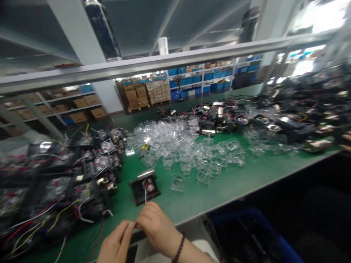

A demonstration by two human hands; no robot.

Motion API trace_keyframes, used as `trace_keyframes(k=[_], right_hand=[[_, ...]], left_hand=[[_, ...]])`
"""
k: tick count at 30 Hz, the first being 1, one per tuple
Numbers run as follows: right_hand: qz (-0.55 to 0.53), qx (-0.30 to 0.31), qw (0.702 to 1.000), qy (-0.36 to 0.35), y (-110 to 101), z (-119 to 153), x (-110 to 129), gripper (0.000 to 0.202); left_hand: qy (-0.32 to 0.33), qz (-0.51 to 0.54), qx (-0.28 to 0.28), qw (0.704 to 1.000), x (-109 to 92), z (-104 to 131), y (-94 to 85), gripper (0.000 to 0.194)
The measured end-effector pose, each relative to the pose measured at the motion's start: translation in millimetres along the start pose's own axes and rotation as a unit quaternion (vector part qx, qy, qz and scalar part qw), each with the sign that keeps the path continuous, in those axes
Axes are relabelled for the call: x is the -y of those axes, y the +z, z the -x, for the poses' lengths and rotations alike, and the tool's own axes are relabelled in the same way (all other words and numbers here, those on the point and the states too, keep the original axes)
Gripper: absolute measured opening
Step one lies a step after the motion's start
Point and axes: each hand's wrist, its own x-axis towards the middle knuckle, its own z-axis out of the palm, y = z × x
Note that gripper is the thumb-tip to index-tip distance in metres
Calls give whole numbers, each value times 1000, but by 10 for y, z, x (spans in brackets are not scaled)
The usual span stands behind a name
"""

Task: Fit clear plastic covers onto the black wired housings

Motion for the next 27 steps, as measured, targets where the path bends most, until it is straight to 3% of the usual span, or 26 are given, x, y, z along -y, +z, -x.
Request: trace_keyframes(k=[2, 5, 9, 14, 19, 23, 27], right_hand=[[-44, -79, 995, 35, 8, 71, 18, 24], [-82, -186, 969, 139, 6, 151, 0, 18], [-66, -247, 943, 213, -11, 193, -38, 20], [-42, -232, 951, 202, 8, 278, -150, 23], [13, -174, 976, 130, 65, 362, -308, 24], [27, -125, 991, 29, 118, 314, -357, 26], [18, -89, 995, -41, 144, 265, -394, 23]], left_hand=[[-14, 8, -47, 999, -70, -49, -23, 40], [0, -36, -123, 992, -123, -214, 45, 28], [66, -147, -118, 980, -145, -416, 339, 15], [-35, -254, -111, 960, -175, -523, 681, 8], [9, -195, -165, 967, -199, -401, 787, 13], [14, -239, -205, 949, -159, -163, 955, 26], [-26, -233, -228, 945, -123, 8, 863, 21]])
